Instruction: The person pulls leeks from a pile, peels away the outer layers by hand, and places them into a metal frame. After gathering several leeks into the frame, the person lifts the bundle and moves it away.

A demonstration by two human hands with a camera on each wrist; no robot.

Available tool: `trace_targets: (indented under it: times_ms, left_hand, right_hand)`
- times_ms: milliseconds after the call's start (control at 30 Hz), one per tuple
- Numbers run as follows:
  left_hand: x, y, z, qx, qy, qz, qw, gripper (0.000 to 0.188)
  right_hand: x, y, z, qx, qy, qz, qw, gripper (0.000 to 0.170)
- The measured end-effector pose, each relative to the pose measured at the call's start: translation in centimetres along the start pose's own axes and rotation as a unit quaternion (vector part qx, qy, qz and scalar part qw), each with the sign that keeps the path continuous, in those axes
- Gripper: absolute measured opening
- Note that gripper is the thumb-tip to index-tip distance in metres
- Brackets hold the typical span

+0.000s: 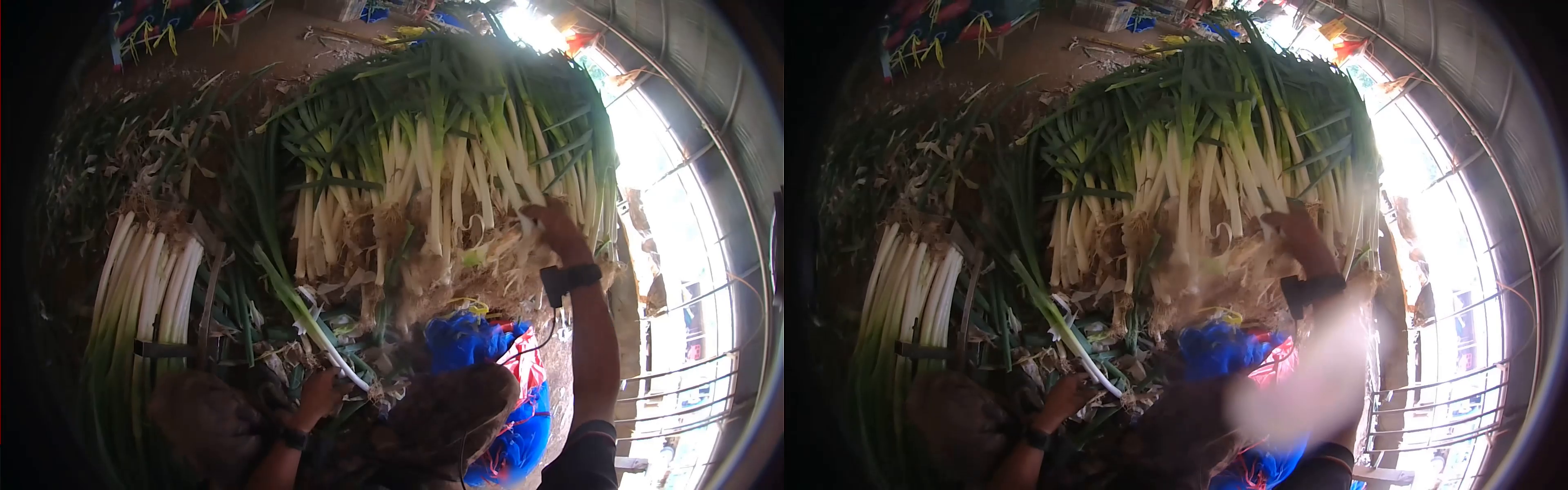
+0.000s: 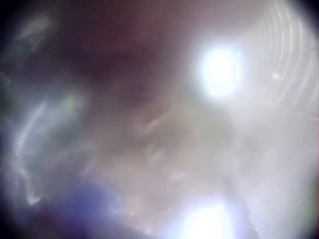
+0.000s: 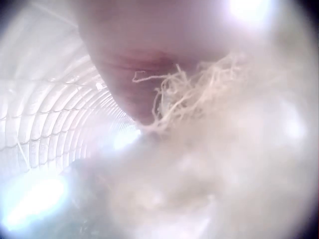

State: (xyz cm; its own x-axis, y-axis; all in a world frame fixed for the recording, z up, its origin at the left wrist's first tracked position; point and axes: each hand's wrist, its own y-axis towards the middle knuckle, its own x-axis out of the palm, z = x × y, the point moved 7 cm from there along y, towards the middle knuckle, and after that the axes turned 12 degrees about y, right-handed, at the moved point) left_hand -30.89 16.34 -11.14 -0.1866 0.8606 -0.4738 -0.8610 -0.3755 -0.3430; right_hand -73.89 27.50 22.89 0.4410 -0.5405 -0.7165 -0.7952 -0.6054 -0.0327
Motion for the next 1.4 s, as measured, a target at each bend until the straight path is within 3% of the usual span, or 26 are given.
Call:
trace_targets:
  times_ms: [33,67,100,133,200,267,333,400,467,533,567,600,633,667,733,767,833,867,933,967,1000,1033,1067,1133,1233,1400]
  left_hand:
    - [-0.3,-0.2,0.3,0.001,0.0,0.001,1.0,0.045]
    - [-0.5,-0.2,0.8,-0.006,0.02,-0.009,1.0,0.045]
    - [-0.8,-0.3,1.0,-0.013,0.041,-0.018,0.999,0.045]
    - [-1.0,-0.4,1.0,-0.012,0.04,-0.015,0.999,0.045]
    - [-1.2,-0.6,1.1,0.001,0.029,-0.008,1.0,0.046]
    - [-1.7,-0.8,2.0,0.016,-0.029,0.011,0.999,0.046]
    - [-2.6,-1.2,2.9,0.027,-0.084,0.03,0.996,0.047]
    - [-2.9,-1.3,3.9,0.008,-0.313,0.012,0.95,0.048]
    - [-5.2,-2.4,6.5,0.02,-0.288,-0.005,0.957,0.055]
    - [-5.6,-2.8,7.3,0.042,-0.47,-0.017,0.882,0.062]
    - [-5.7,-2.9,7.8,0.043,-0.47,-0.017,0.882,0.062]
    - [-5.6,-3.0,8.3,0.028,-0.537,-0.021,0.843,0.06]
    - [-5.5,-3.3,8.3,0.011,-0.601,-0.025,0.798,0.058]
    - [-5.3,-3.5,7.5,0.009,-0.602,-0.025,0.798,0.058]
    - [-3.3,-3.7,3.8,-0.093,-0.581,-0.049,0.807,0.041]
    - [-2.0,-4.0,1.3,-0.176,-0.542,-0.028,0.821,0.022]
    - [1.0,-4.8,-4.1,-0.187,-0.523,-0.044,0.83,0.02]
    - [1.9,-5.0,-5.5,-0.197,-0.502,-0.061,0.84,0.017]
    - [-1.4,-5.2,-1.2,-0.184,-0.527,-0.028,0.829,0.017]
    - [-2.9,-5.4,0.2,-0.178,-0.553,0.011,0.814,0.017]
    - [-3.0,-5.2,-0.1,-0.188,-0.551,0.005,0.813,0.017]
    - [-3.5,-4.3,-0.1,-0.136,-0.553,-0.001,0.822,0.018]
    - [-3.7,-3.5,0.3,-0.079,-0.555,-0.007,0.828,0.019]
    - [-4.2,-3.3,0.7,-0.057,-0.553,0.036,0.83,0.021]
    - [-5.0,-4.0,2.4,-0.094,-0.549,-0.012,0.83,0.021]
    - [-7.2,-5.4,3.8,-0.16,-0.512,0.042,0.843,0.018]
  right_hand:
    - [-1.6,0.9,2.2,-0.249,-0.241,-0.015,0.938,0.033]
    - [-2.0,0.8,0.5,-0.25,-0.242,-0.014,0.938,0.033]
    - [-2.9,1.0,-1.1,-0.086,0.025,-0.021,0.996,0.037]
    - [-2.2,-0.1,-2.8,0.084,0.29,-0.027,0.953,0.041]
    - [-0.2,-6.4,-11.8,0.051,0.331,0.03,0.942,0.044]
    - [0.5,-9.6,-14.6,0.017,0.371,0.086,0.924,0.047]
    - [2.7,-10.8,-16.6,-0.059,0.235,-0.014,0.97,0.052]
    - [6.4,-13.2,-16.7,-0.06,0.107,-0.045,0.991,0.055]
    - [11.2,-16.3,-14.4,-0.068,-0.062,0.046,0.995,0.057]
    - [19.2,-18.9,-9.3,-0.046,0.154,-0.121,0.98,0.069]
    - [22.9,-20.5,-8.1,-0.093,0.029,-0.138,0.986,0.07]
    - [26.6,-22.3,-7.5,-0.138,-0.095,-0.153,0.974,0.071]
    - [29.3,-23.9,-7.0,-0.13,-0.102,-0.163,0.973,0.065]
    - [31.7,-25.7,-6.4,-0.12,-0.109,-0.173,0.972,0.06]
    - [36.9,-29.5,-4.0,-0.148,-0.19,-0.236,0.941,0.052]
    - [37.2,-30.3,-3.2,-0.147,-0.19,-0.238,0.941,0.052]
    - [38.8,-32.2,-3.0,-0.165,-0.072,-0.361,0.915,0.045]
    - [37.6,-31.6,-4.6,-0.162,-0.072,-0.358,0.917,0.045]
    - [34.8,-30.6,-7.8,-0.077,-0.129,-0.46,0.875,0.039]
    - [35.6,-29.9,-4.6,-0.069,-0.125,-0.462,0.875,0.039]
    - [36.8,-28.6,-2.1,-0.232,-0.021,-0.415,0.88,0.036]
    - [36.1,-28.4,-1.5,-0.39,0.081,-0.347,0.849,0.033]
    - [34.9,-28.1,-2.5,-0.387,0.081,-0.347,0.851,0.033]
    - [33.4,-26.1,-4.0,-0.056,0.199,-0.455,0.866,0.028]
    - [33.3,-26.3,-4.4,-0.019,0.215,-0.484,0.848,0.027]
    - [34.7,-27.6,-3.3,0.058,0.249,-0.456,0.852,0.029]
